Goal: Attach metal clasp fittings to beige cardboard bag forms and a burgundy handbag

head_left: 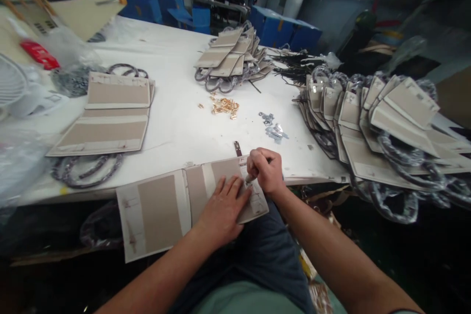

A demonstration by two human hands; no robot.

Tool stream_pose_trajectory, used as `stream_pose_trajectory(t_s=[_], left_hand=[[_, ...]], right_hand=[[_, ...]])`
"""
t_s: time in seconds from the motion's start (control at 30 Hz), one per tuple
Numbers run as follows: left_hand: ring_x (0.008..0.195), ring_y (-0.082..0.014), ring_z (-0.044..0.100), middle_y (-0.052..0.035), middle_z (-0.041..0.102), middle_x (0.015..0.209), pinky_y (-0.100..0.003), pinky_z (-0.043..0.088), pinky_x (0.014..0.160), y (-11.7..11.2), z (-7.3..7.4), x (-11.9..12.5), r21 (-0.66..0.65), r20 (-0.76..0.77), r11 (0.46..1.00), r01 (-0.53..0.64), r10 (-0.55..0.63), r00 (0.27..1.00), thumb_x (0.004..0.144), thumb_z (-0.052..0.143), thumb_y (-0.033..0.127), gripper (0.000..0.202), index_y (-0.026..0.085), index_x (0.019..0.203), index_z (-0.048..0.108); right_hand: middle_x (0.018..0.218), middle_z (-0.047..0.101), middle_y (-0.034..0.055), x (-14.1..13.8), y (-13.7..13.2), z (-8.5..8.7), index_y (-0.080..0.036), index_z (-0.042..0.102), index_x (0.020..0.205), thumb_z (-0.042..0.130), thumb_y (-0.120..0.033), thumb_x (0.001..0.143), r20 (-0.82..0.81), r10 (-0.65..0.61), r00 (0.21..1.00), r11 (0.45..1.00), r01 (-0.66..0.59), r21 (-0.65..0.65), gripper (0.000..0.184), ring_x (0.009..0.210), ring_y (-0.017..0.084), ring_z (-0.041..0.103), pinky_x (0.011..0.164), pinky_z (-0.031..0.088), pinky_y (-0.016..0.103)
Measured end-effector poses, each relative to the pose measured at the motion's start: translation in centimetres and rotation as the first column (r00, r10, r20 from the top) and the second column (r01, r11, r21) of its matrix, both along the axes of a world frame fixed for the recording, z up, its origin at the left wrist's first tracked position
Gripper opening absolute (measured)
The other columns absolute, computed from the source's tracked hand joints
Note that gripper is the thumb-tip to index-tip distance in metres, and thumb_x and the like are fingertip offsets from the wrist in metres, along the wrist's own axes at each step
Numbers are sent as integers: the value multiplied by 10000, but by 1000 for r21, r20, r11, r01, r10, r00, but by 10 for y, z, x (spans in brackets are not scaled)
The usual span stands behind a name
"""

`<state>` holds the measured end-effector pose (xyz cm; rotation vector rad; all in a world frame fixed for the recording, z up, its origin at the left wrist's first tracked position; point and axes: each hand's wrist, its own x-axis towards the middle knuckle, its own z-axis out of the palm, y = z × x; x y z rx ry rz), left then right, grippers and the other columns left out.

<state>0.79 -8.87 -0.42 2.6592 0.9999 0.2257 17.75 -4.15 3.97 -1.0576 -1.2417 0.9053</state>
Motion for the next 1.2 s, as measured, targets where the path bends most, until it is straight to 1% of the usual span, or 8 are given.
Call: stream_pose_trajectory(t_s=[0.13, 0.3, 0.57, 0.7, 0.8, 0.93, 1.1, 1.2], left_hand=[[1556, -377, 284, -194, 404, 1612, -551, 98, 1315, -1, 3, 0, 27, -17, 1000, -6, 7, 1000, 774, 753, 337, 838, 218, 1554, 470], [1568, -358, 273, -178, 382, 1638, -548, 107, 1317, -3, 2, 1, 66, -23, 998, -8, 9, 1000, 757, 769, 317, 863, 229, 1558, 461], [1528, -351, 359, -148, 476, 1594, -568, 239, 1292, -13, 4, 1, 170, -38, 985, -13, 20, 999, 844, 692, 282, 684, 219, 1504, 527], [1491, -358, 415, -141, 510, 1565, -578, 338, 1249, -19, 7, 4, 209, -42, 978, -23, 33, 999, 815, 718, 236, 695, 224, 1485, 532], [1449, -366, 463, -140, 510, 1558, -581, 401, 1210, -24, 15, -2, 235, 16, 971, -49, 47, 999, 802, 770, 298, 775, 237, 1516, 475], [1437, -337, 478, -154, 464, 1571, -515, 441, 1194, -25, 57, -20, 350, 210, 930, -114, 41, 977, 907, 711, 377, 819, 261, 1605, 298], [1479, -345, 442, -136, 423, 1621, -520, 388, 1240, -16, 158, -30, 538, 439, 798, -271, 9, 898, 921, 696, 312, 902, 282, 1662, 182], [1420, -330, 530, -90, 584, 1514, -501, 436, 1207, -13, 218, -31, 502, 485, 821, -271, -7, 875, 914, 694, 371, 898, 272, 1662, 207]], right_hand=[[467, 477, -26, 12, -9, 6, -198, 508, 514, 636, -493, 959, 47, -19, 999, 999, 20, -36, 549, 454, 101, 427, 489, 350, 264], [474, 487, -34, 45, -65, 15, -185, 547, 587, 677, -558, 929, -21, -60, 998, 974, 54, -221, 523, 427, 93, 411, 448, 330, 242], [467, 460, -72, 42, -129, -81, -203, 567, 765, 710, -777, 758, -27, -137, 990, 723, 81, -686, 592, 381, 101, 403, 381, 333, 224], [541, 524, -61, 21, -123, -83, -166, 691, 1077, 720, -720, 773, -86, -106, 991, 795, 33, -606, 633, 414, 114, 412, 410, 351, 243], [767, 672, 49, 11, -120, -64, -156, 773, 958, 725, -609, 822, 18, -160, 987, 893, 153, -424, 476, 695, 200, 629, 636, 521, 298], [1153, 711, 113, 11, -124, -24, -210, 813, 912, 741, -432, 890, 103, -129, 986, 988, 137, -76, 234, 1099, 290, 645, 963, 529, 390], [882, 741, 74, 29, -124, 51, -215, 809, 890, 758, -329, 906, 164, 52, 985, 983, -79, 165, 127, 845, 238, 684, 761, 554, 340], [902, 740, 72, 51, -119, 112, -196, 818, 1008, 799, -305, 878, 276, 131, 952, 949, -201, 243, 171, 806, 206, 678, 721, 542, 309]])
